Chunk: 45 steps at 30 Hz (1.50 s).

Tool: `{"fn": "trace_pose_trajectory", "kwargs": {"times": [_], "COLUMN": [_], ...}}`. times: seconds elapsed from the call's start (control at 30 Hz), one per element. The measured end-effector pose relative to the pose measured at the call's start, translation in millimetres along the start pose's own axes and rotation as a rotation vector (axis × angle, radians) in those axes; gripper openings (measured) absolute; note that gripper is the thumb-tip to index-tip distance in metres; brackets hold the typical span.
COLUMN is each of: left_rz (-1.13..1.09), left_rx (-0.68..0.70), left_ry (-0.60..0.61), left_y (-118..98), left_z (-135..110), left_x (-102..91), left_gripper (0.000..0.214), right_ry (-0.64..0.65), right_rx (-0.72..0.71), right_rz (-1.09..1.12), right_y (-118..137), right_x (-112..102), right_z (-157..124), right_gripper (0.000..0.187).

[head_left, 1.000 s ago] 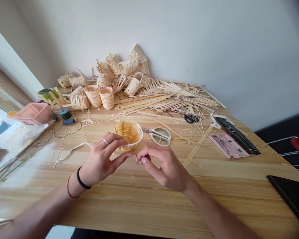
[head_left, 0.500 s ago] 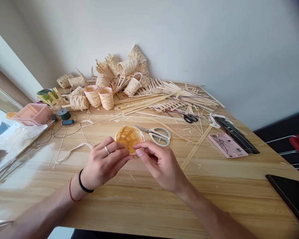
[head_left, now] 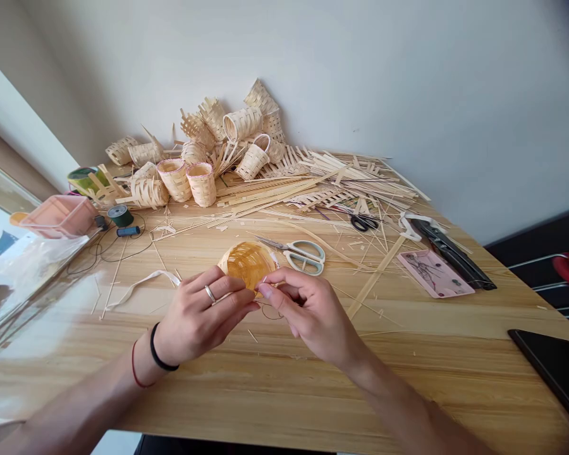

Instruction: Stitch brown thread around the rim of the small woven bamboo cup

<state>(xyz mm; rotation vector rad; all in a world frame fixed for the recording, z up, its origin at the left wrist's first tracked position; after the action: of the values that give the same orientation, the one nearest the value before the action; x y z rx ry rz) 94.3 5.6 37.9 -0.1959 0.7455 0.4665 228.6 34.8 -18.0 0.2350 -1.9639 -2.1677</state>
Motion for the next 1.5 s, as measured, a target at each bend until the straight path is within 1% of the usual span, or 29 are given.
{"fn": "trace_pose_trajectory", "kwargs": {"times": [0.33,0.47,0.67,0.8,0.9,1.03,1.23,1.5], "left_rz": [-0.003,0.001,0.06,0.095,0.111,0.122,0.158,0.248], "left_rx": [0.01,0.01,-0.039,-0.087,-0.104,-0.108,-0.103,-0.088], "left_ry": [0.015,0.012,-0.012,-0.038,-0.042,-0.04,-0.05,-0.059], "left_y": [1.1,1.5,11.7,22.1,25.1,25.1,28.6,34.1], "left_z": [-1.5,-1.9,-2.0,-2.8,-2.7,-2.0,-2.5,-3.4], "left_x": [0.5,0.9,-3.1,-6.4,-6.8,-6.1,-9.2,-13.0], "left_gripper": [0.014,0.015,0.016,0.017,0.015,0.013,0.014,0.012], "right_ry": [-0.086,-0.13,-0.183,-0.212,-0.227,-0.189,-0.069,0.068], "right_rx": [-0.016,-0.055,-0.131,-0.156,-0.201,-0.256,-0.171,-0.078], "right_rz": [0.031,0.048,0.049,0.069,0.132,0.217,0.266,0.242], "right_y": [-1.2,4.1,10.4,8.2,8.1,9.6,1.8,-7.3], "right_x": [-4.6,-13.0,-31.5,-37.8,-41.6,-44.1,-40.9,-34.4], "right_z": [-0.9,0.6,5.1,6.6,6.9,6.7,9.8,14.1], "right_gripper": [0.024,0.022,0.017,0.016,0.013,0.011,0.015,0.019]}}
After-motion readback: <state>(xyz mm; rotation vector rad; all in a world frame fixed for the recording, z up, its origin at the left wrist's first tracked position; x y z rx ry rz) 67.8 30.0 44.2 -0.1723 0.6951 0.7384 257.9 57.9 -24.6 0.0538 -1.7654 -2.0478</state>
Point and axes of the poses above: each hand's wrist, its own z-axis towards the middle knuckle, its own x-axis out of the palm, y = z × x, the point moved 9 cm from there along z, towards the middle knuckle, and after that the axes turned 5 degrees about z, right-handed, at the moved point
